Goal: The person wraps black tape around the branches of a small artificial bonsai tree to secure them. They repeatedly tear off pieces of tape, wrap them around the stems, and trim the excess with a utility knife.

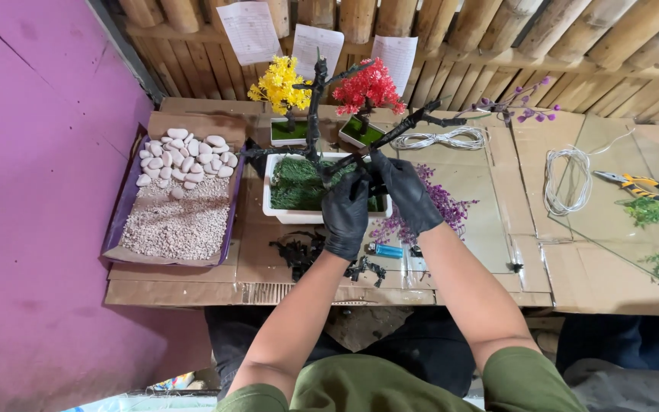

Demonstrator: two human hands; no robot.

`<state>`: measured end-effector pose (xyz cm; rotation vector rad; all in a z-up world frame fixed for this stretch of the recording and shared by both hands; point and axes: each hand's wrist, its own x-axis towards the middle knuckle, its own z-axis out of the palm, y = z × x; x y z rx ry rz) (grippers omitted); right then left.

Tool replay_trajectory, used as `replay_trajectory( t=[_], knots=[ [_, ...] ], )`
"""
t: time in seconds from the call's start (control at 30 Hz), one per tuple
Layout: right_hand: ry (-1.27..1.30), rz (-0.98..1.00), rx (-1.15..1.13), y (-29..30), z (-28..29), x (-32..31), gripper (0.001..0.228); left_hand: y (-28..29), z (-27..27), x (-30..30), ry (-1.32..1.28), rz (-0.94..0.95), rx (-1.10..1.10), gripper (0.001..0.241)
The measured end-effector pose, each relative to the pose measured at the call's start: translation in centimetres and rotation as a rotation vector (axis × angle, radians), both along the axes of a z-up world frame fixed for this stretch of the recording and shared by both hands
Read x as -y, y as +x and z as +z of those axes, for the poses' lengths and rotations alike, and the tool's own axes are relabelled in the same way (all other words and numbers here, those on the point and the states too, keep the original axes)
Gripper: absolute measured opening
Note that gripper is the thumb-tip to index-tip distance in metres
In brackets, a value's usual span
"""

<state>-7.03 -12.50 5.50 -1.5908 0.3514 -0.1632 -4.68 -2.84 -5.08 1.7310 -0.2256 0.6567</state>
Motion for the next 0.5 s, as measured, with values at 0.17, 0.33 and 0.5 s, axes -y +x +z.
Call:
replay_trajectory(
  t=[0.17,0.33,0.5],
  knots=[
    [-0.037,-0.052,-0.060,1.7,-1.1,0.1,0.036,0.8,-3.2,1.8,0.094,0.082,0.094,0.016],
    [-0.206,-0.071,-0.103,1.9,-0.8,-0.2,0.020,1.4,-5.5,1.7,0.193,0.108,0.195,0.025],
    [-0.309,-0.093,-0.091,2.1,-1.5,-0.1,0.015,-1.0,-1.3,0.2,0.150,0.013,0.164,0.038]
  ],
)
